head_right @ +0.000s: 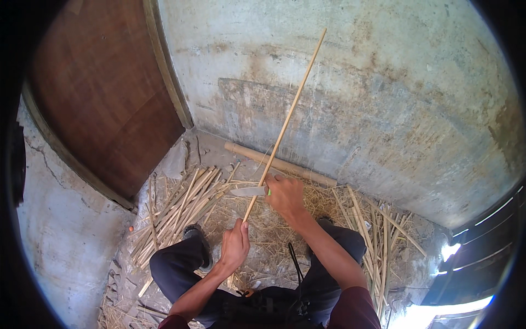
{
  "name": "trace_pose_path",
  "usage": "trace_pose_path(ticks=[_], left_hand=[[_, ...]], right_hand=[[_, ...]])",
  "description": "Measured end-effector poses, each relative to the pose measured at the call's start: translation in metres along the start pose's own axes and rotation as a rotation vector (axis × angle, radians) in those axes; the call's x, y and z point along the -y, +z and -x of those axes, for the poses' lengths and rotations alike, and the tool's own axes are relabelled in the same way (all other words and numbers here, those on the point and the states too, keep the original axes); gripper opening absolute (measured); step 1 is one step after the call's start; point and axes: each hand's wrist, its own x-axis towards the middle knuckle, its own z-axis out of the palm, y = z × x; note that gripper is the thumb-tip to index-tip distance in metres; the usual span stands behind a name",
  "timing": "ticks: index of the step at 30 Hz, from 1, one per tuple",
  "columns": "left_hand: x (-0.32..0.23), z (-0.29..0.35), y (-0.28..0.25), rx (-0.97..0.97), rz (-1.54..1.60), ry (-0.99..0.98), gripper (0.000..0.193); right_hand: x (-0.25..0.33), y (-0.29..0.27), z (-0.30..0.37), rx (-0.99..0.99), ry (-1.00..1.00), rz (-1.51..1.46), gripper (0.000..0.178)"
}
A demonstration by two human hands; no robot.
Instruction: The person shaves a thin strip of bamboo using a knife, holding the strip against a larger bamboo piece for support.
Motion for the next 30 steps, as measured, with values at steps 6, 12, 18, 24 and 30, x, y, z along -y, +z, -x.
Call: trace_pose_path(ticks=[6,12,18,24,30], left_hand=[[0.002,0.013,0.008,0.028,0.025,0.008,0.027],[0.010,0.013,0.007,0.036,0.061,0.037,0.025],[0.003,0.003,-0.018,0.048,0.227,-0.087,0.031],[0.001,-0.003,-0.024,0.002,0.272,-0.104,0.027],[-0.001,-0.002,-0.025,-0.037,0.270,-0.112,0.026]], right_hand=[[-0.085,-0.007,-0.033,-0.262,0.349,0.058,0.008],[-0.108,-0.033,-0.040,-0.417,0.377,0.064,0.009],[-0.042,-0.017,-0.009,-0.102,0.162,-0.102,0.008],[-0.011,0.000,0.007,0.013,-0.007,-0.116,0.006],[-0.001,0.004,0.005,0.040,-0.039,-0.074,0.008]])
